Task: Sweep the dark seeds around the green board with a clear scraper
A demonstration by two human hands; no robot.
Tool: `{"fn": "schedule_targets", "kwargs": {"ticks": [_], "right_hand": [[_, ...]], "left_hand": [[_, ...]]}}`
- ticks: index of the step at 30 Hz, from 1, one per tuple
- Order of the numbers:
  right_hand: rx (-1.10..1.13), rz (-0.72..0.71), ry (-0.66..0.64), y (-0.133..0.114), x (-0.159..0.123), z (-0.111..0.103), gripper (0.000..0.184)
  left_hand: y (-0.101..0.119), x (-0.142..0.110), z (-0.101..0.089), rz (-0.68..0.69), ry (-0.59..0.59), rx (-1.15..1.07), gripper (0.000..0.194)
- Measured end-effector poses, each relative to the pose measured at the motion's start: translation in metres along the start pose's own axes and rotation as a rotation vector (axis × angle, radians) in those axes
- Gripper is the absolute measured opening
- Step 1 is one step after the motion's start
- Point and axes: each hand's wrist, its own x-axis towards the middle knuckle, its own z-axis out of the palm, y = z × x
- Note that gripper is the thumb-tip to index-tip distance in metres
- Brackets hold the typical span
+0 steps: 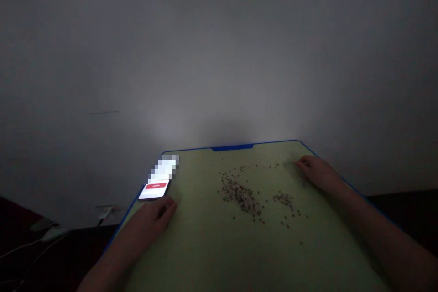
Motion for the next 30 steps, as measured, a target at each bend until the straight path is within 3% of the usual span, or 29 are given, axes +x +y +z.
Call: {"fn": "schedule_targets", "kwargs": {"ticks": [6,12,17,23,30], "right_hand": [[-0.122,0.066,0.014,-0.008,0.005,-0.002,0.034],[-0.208,0.041,-0.009,-0.041,0.019,0.005,0.033],[-0.190,-0.136,-0.053,-0.087,0.017,0.014,0.029],[-0.107,-0.391,-0.091,-0.149,-0.010,0.029,0.023],[-0.039,-0.483,-0.039,-0.176,-0.029,0.020,0.023]], "left_hand": [[0.002,-0.002,0.000,0.023,0.026,0.003,0.039],[0.003,-0.005,-0.001,0.016,0.030,0.008,0.037],[0.006,-0.008,-0.002,0.009,0.027,0.024,0.037],[0.008,-0.008,-0.003,0.009,0.040,0.024,0.036],[0.004,-0.008,0.000,0.011,0.046,0.013,0.036]]}}
